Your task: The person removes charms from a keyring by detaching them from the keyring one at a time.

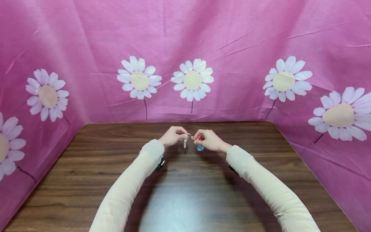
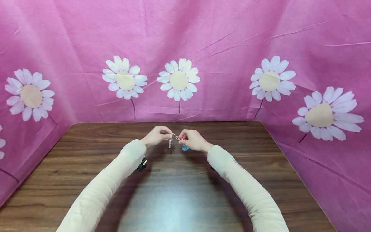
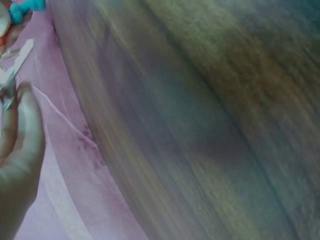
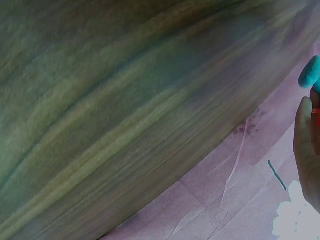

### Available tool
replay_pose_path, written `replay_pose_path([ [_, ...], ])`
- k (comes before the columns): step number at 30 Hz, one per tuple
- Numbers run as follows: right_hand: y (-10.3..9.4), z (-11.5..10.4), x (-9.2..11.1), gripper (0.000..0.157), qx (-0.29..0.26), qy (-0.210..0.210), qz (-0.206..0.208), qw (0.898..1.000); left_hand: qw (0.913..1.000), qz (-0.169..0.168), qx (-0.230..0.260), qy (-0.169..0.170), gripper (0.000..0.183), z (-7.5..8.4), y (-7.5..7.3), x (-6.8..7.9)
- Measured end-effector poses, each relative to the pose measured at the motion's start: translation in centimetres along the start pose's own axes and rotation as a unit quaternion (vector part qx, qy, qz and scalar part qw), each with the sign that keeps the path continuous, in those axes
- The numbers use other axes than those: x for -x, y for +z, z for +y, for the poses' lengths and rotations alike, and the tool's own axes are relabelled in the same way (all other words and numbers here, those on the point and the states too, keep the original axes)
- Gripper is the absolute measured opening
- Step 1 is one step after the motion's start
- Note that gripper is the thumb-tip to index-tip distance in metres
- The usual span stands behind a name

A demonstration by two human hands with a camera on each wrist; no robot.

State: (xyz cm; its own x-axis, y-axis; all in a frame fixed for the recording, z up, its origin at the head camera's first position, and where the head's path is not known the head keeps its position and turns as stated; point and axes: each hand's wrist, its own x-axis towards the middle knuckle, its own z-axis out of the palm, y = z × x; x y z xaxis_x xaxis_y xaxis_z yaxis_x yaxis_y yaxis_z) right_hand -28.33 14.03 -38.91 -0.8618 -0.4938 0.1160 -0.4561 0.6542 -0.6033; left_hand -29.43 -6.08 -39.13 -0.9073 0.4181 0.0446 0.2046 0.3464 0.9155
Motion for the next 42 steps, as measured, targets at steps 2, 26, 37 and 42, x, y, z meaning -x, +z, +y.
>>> replay_pose_path([
  [2, -0.2, 0.1, 0.1, 0.014, -0.005, 0.003, 0.007, 1.0, 0.9997, 0.022, -0.006, 0.009, 0.014, 0.3, 0.2, -0.1],
  [26, -1.4, -0.8, 0.8, 0.017, -0.02, 0.029, 0.076, 0.996, 0.987, 0.134, -0.063, 0.061, 0.011, 1.8, 0.5, 0.4],
  [37, -2.4, -1.4, 1.2, 0.029, -0.034, 0.088, 0.087, 0.992, 0.9889, 0.129, -0.04, 0.063, 0.009, 2.6, 1.0, 0.5],
  [42, -2.6, -1.8, 1.6, 0.025, -0.012, 0.067, 0.078, 0.995, 0.9867, 0.137, -0.066, 0.058, 0.009, 2.7, 1.0, 0.5],
])
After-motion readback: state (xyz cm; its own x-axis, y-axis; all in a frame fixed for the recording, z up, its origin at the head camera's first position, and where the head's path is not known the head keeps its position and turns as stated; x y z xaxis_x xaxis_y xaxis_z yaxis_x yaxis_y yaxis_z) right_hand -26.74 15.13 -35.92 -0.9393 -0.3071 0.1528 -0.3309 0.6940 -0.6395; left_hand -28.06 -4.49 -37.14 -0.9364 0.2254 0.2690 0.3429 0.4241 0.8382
